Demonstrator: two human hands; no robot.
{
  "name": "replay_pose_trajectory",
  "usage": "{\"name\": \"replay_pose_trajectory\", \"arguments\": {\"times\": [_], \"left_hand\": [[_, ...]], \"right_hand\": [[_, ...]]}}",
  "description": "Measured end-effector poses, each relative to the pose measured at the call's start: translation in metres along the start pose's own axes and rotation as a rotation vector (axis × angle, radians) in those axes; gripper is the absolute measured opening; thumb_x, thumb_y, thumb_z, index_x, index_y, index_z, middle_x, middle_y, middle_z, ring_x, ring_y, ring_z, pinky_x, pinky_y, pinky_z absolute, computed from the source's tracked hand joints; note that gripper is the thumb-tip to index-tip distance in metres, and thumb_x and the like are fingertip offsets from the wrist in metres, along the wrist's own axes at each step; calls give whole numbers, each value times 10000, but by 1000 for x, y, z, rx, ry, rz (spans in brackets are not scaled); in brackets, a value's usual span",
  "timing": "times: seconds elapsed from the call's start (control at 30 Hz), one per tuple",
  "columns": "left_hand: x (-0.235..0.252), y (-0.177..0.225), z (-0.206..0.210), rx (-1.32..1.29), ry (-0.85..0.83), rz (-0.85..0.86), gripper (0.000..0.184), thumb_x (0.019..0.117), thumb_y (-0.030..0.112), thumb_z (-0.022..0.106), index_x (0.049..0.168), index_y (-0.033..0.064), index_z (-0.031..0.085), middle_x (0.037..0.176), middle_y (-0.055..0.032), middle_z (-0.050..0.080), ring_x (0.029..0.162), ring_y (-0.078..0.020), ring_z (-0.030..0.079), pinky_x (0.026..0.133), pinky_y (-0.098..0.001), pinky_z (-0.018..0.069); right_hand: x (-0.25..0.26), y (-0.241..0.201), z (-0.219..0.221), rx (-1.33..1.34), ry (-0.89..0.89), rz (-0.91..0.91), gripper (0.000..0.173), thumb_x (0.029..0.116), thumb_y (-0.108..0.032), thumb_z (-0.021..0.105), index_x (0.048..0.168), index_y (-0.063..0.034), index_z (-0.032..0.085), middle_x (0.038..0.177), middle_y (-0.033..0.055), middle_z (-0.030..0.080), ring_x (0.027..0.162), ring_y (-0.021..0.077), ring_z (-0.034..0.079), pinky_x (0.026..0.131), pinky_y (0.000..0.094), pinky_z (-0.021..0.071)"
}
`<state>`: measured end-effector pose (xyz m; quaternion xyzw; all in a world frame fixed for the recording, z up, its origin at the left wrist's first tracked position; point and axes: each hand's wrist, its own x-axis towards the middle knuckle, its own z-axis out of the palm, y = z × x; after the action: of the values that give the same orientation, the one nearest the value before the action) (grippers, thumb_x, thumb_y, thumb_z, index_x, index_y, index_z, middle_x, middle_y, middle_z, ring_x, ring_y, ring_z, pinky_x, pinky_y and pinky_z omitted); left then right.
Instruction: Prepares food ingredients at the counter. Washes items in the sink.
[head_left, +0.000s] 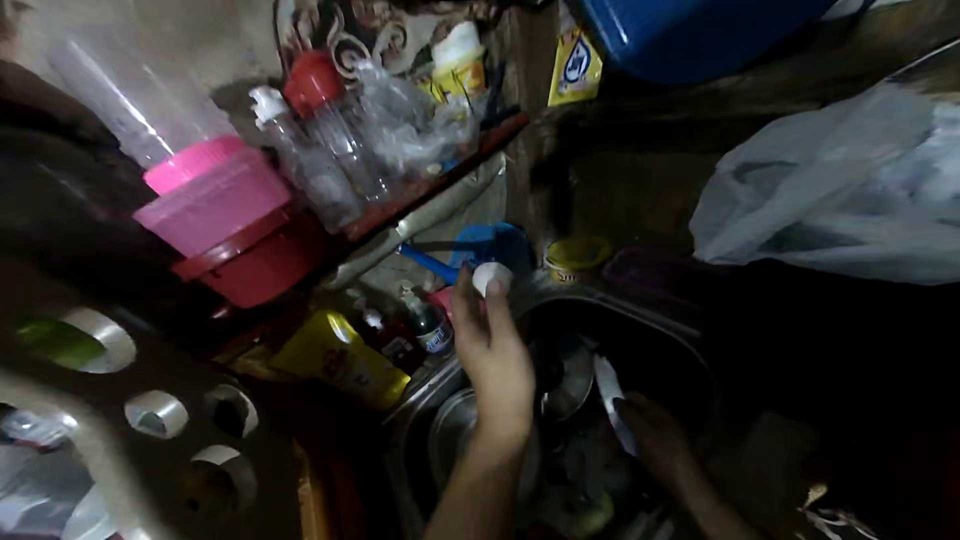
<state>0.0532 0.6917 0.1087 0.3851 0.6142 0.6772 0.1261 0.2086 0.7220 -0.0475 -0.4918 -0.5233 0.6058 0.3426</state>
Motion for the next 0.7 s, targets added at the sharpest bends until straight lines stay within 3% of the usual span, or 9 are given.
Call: {"name": "replay_pose_trajectory", "arguments": {"times": [0.07,0.17,0.23,0.3,0.37,0.47,0.53,0.6,0.7], "left_hand": [[-19,-5,-11,-107,55,4,460,1084,282,485,1502,89,470,1382,-72,620,1219,-170,633,1044,-388,529],[-11,-9,-20,-151,192,76,325,1080,160,444,1347,26,572,966,-53,709,846,-117,700,778,-283,593],[16,-1,-25,-99,168,52,345,1090,209,430,1364,39,553,1080,-67,673,925,-128,662,828,-313,557],[51,2,-25,-56,49,35,390,1104,281,423,1416,73,531,1273,-94,648,1075,-164,639,916,-368,523],[83,-2,-20,-44,-129,50,400,1113,293,400,1411,60,532,1287,-113,657,1101,-182,654,950,-392,535],[108,-11,-10,-3,-441,18,426,1118,328,359,1394,72,558,1097,-98,720,910,-153,694,832,-351,571],[107,-18,-2,2,-498,5,420,1111,324,394,1255,36,664,818,-94,725,656,-141,655,640,-315,556],[97,-21,4,-41,-350,43,403,1110,265,409,1109,1,713,647,-63,652,524,-120,584,535,-284,522],[76,-25,14,2,45,112,349,1100,260,452,1016,44,713,645,-27,651,512,-114,581,507,-294,504]], "right_hand": [[9,-15,22,11,-112,47,277,1100,-187,441,1205,15,600,822,50,670,611,102,634,559,278,559],[34,-24,56,75,-193,72,283,1106,-212,443,1205,9,588,838,69,666,621,122,633,565,289,556],[49,-32,73,137,-178,79,303,1101,-214,464,1225,28,597,881,98,655,661,144,622,601,312,549],[61,-41,86,204,-201,91,316,1100,-225,465,1213,39,597,855,93,656,636,144,607,581,311,541],[65,-54,96,271,-236,166,313,1112,-239,438,1198,26,580,823,81,657,589,137,602,542,288,530],[76,-59,107,370,-229,244,297,1097,-255,486,1113,19,601,754,77,626,550,145,584,504,293,521],[82,-59,110,391,-222,264,288,1090,-255,502,1095,13,606,738,70,608,547,140,580,499,291,523],[82,-65,111,382,-204,288,272,1085,-234,510,1114,18,609,759,73,609,566,141,583,513,292,522],[82,-59,113,344,-207,286,270,1081,-217,517,1186,22,590,811,78,602,620,145,589,562,299,529]]}}
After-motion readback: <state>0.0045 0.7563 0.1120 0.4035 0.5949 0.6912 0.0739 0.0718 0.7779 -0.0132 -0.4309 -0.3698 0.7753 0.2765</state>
